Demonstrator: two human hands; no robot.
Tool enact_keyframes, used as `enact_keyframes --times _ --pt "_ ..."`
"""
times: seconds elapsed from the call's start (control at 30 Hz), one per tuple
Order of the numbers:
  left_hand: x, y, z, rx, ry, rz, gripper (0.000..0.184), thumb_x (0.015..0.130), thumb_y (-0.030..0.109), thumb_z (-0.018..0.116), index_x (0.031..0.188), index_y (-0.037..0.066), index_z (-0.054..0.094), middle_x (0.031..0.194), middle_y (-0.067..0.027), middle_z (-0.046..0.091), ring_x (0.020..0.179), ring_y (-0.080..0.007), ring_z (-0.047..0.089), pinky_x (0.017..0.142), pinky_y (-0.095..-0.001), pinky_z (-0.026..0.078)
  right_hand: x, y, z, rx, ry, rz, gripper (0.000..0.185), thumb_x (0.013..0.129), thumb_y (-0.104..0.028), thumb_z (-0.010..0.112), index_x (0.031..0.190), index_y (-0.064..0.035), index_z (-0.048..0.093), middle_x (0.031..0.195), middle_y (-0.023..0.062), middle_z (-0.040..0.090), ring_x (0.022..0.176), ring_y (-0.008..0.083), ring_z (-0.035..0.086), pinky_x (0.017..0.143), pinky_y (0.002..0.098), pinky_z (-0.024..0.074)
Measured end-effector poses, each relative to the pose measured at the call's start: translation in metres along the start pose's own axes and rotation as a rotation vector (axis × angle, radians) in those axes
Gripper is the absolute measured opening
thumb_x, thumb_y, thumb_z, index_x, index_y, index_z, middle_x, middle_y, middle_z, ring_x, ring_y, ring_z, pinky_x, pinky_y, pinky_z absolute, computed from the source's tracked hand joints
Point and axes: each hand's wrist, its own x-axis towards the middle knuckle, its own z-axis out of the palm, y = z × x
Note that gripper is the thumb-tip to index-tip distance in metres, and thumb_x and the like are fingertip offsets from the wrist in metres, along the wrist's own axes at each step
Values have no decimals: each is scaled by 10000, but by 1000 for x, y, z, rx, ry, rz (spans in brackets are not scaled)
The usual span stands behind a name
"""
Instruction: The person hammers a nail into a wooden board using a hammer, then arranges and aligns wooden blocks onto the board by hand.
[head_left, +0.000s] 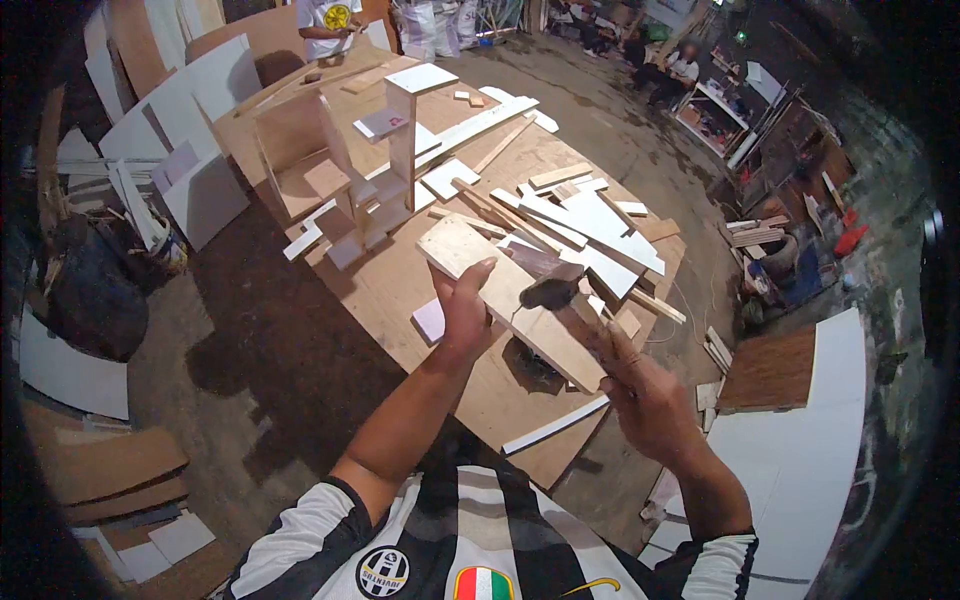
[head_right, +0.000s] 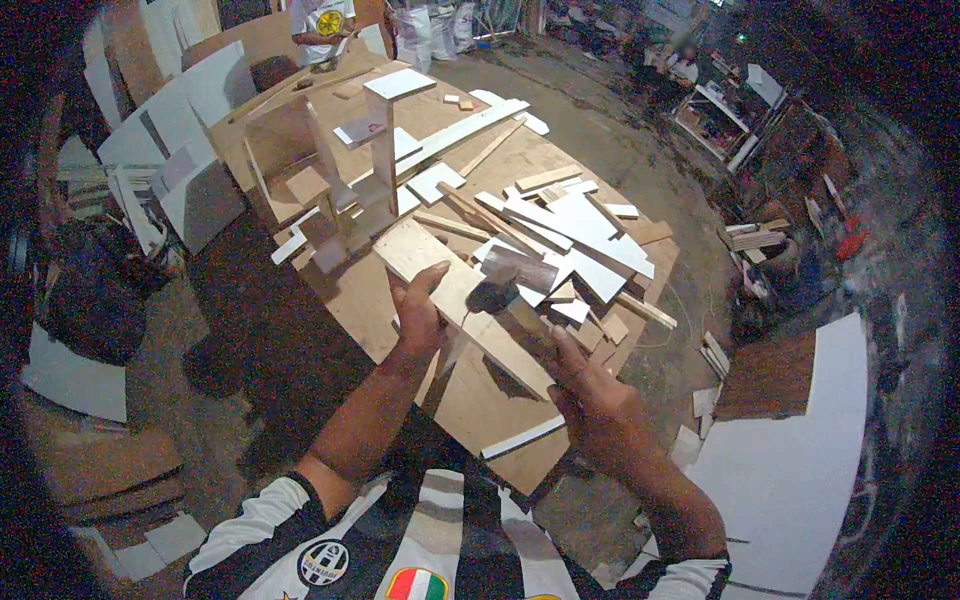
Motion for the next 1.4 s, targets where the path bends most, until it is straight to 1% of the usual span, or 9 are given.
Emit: enact_keyframes --times 0.2,0.23,0.33,0.4,0.53,0.9,1.1,1.2,1.4 --pt "0 -2 -1 -10 -21 -3 554 856 -84 559 1365 24 367 1200 -170 590 1031 -275 677 885 -403 587 -3 7 4 82 136 24 666 919 91 589 1538 -32 380 1272 225 665 1103 275 692 890 370 556" --pt "2 -5 -2 -26 -3 13 521 839 -72 571 1334 -6 421 1142 -188 622 985 -291 692 856 -408 598 1 -3 0 -9 -34 28 694 909 -44 675 1539 -110 393 1310 267 625 1105 420 681 866 458 586" --pt "3 -5 1 -38 4 11 507 825 -60 577 1317 -28 459 1099 -213 645 951 -311 703 831 -419 610 4 1 0 19 -67 85 704 912 -54 670 1551 -125 382 1320 252 625 1084 433 681 861 464 586" --pt "0 3 4 -32 8 -6 521 827 -59 570 1331 -21 444 1114 -219 636 965 -316 699 837 -424 610 4 3 -4 174 196 -40 715 912 -65 672 1558 -140 374 1282 256 639 1031 444 689 834 480 583" --pt "-2 2 1 4 -5 4 507 864 -71 556 1336 7 388 1214 -169 581 1051 -278 671 883 -415 584 4 1 -2 72 -93 79 727 900 -6 670 1553 -121 373 1234 264 654 1049 430 693 820 459 587" --pt "0 12 6 -1 57 -5 584 861 -91 552 1401 13 355 1231 -182 583 1065 -277 673 910 -404 580 4 8 3 -12 -90 58 724 888 -15 684 1538 -129 386 1126 254 681 988 387 718 794 469 595" --pt "-3 11 9 35 82 -26 586 865 -91 558 1399 39 353 1218 -170 580 1099 -251 639 913 -395 577 17 -6 -22 95 171 -64 709 899 26 660 1541 -95 384 1179 236 682 1012 372 718 845 401 576" --pt "-1 0 2 -32 68 13 608 813 -64 617 1382 16 420 1188 -192 631 1015 -297 688 859 -406 606 35 -13 -32 191 -175 195 640 904 39 631 1510 -43 441 1191 164 689 1000 200 668 880 300 500" --pt "-6 2 10 19 51 -18 597 803 -84 586 1370 9 421 1185 -196 625 988 -281 688 857 -401 607 61 9 -37 396 -186 213 582 940 37 607 1498 -73 486 989 8 634 771 107 562 679 282 481"
